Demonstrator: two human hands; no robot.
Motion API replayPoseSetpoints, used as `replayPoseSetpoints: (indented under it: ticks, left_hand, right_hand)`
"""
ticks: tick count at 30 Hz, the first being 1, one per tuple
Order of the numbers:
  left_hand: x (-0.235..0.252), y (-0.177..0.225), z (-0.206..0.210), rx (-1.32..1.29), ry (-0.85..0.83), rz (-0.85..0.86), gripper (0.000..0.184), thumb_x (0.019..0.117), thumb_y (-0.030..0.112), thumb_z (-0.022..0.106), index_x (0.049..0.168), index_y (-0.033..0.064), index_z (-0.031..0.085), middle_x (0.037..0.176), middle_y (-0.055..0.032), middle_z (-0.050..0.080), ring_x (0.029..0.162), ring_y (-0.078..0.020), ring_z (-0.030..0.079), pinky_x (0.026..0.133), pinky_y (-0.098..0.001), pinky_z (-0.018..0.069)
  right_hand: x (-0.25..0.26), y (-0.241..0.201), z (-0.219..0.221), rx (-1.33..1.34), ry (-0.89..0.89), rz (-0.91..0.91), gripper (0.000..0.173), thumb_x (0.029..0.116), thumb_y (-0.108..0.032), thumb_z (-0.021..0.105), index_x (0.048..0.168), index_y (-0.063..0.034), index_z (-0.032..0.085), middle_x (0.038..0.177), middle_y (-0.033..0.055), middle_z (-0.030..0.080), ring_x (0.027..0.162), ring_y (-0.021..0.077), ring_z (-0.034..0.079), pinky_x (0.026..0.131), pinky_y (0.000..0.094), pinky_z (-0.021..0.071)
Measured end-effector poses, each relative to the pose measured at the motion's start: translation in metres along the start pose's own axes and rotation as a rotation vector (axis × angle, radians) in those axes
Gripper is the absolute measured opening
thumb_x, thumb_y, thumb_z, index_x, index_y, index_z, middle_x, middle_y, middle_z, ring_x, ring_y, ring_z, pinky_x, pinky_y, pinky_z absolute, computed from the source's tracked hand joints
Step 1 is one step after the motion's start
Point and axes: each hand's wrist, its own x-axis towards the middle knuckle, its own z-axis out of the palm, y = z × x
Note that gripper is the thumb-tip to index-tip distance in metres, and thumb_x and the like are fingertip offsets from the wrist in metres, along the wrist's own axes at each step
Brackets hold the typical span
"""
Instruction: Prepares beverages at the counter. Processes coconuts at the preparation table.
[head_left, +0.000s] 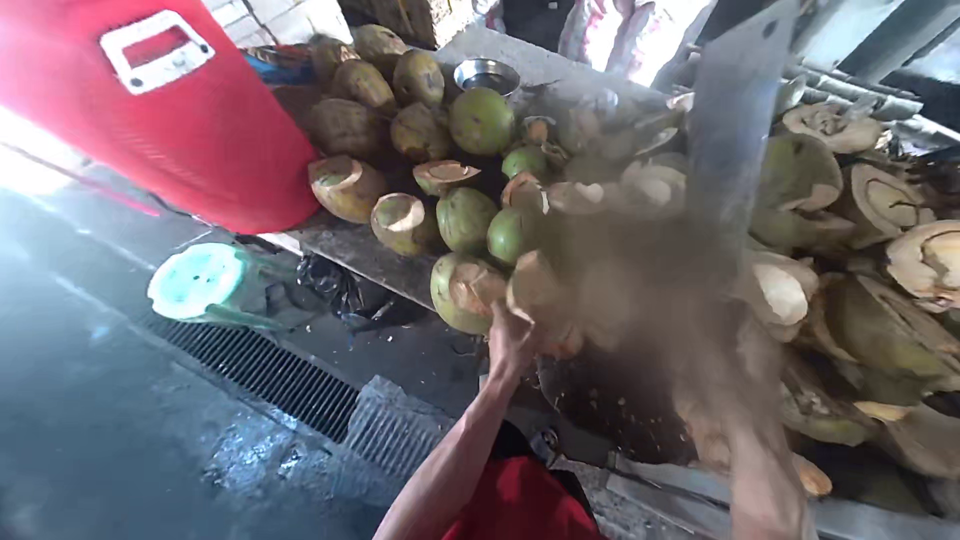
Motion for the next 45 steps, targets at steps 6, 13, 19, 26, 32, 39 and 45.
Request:
replayPoseSetpoints:
  ticks: [6, 13, 19, 26, 32, 39, 45]
  left_hand:
    - [-0.021, 0.018, 0.032, 0.283, -0.030, -0.065, 0.079, 0.0876, 0.030, 0.074, 0.152, 0.0047, 0.035, 0.132, -0.0198, 0.062, 0.117, -0.0334, 0.065, 0.097, -0.0554, 0.0535]
    - [-0.024, 0.017, 0.026, 0.262, -0.047, -0.103, 0.077, 0.0911, 0.026, 0.070, 0.155, 0.0081, 0.031, 0.136, -0.0192, 0.060, 0.114, -0.0339, 0.067, 0.095, -0.0556, 0.0547]
    - [0.016, -0.022, -0.010, -0.209, -0.101, -0.152, 0.071, 0.0912, 0.014, 0.066, 0.153, 0.0042, 0.034, 0.120, -0.0218, 0.066, 0.101, -0.0303, 0.070, 0.086, -0.0516, 0.0594]
    - [0.161, 0.095, -0.004, -0.418, -0.292, -0.050, 0.048, 0.1003, 0.025, 0.066, 0.140, 0.0037, 0.050, 0.105, -0.0171, 0.069, 0.085, -0.0252, 0.070, 0.076, -0.0439, 0.0612]
    - [0.261, 0.140, -0.017, 0.228, -0.326, 0.282, 0.068, 0.0994, 0.051, 0.057, 0.152, 0.0099, 0.045, 0.142, -0.0193, 0.058, 0.129, -0.0344, 0.058, 0.106, -0.0584, 0.0479]
    - [0.157, -0.020, -0.194, 0.143, 0.044, 0.165, 0.046, 0.1023, 0.034, 0.059, 0.144, 0.0144, 0.055, 0.125, -0.0125, 0.069, 0.105, -0.0238, 0.070, 0.091, -0.0501, 0.0578]
    - [-0.025, -0.162, -0.269, 0.087, 0.334, -0.256, 0.046, 0.1031, 0.022, 0.054, 0.142, -0.0009, 0.052, 0.134, -0.0232, 0.061, 0.117, -0.0315, 0.064, 0.097, -0.0511, 0.0527]
  right_hand:
    - [-0.022, -0.082, -0.031, 0.288, 0.375, -0.573, 0.021, 0.1083, -0.026, 0.047, 0.114, -0.0073, 0.053, 0.073, -0.0035, 0.065, 0.056, 0.0143, 0.065, 0.051, 0.0341, 0.0610]
    - [-0.152, 0.063, 0.035, -0.545, -0.380, 0.505, 0.056, 0.1036, -0.039, 0.057, 0.136, 0.0067, 0.054, 0.106, 0.0237, 0.071, 0.095, 0.0358, 0.072, 0.089, 0.0551, 0.0576]
    - [-0.147, 0.068, 0.032, -0.395, -0.466, 0.657, 0.058, 0.1002, -0.038, 0.062, 0.138, 0.0049, 0.054, 0.103, 0.0235, 0.071, 0.088, 0.0358, 0.072, 0.084, 0.0575, 0.0579]
    - [-0.133, 0.061, 0.041, -0.208, -0.215, 0.743, 0.055, 0.1072, -0.042, 0.044, 0.129, 0.0053, 0.061, 0.107, 0.0211, 0.069, 0.095, 0.0283, 0.069, 0.089, 0.0507, 0.0571]
    - [-0.059, 0.073, 0.050, 0.143, 0.289, 0.895, 0.059, 0.1100, -0.048, 0.038, 0.146, -0.0017, 0.045, 0.112, 0.0184, 0.069, 0.084, 0.0279, 0.073, 0.070, 0.0464, 0.0625]
    - [0.003, 0.103, 0.071, 0.128, 0.156, 0.903, 0.052, 0.1062, -0.039, 0.054, 0.142, -0.0019, 0.049, 0.120, 0.0232, 0.064, 0.084, 0.0314, 0.071, 0.070, 0.0495, 0.0623]
    - [0.009, 0.100, 0.065, 0.106, 0.198, 0.761, 0.040, 0.1087, -0.028, 0.046, 0.136, 0.0023, 0.049, 0.102, 0.0156, 0.064, 0.070, 0.0209, 0.067, 0.059, 0.0387, 0.0600]
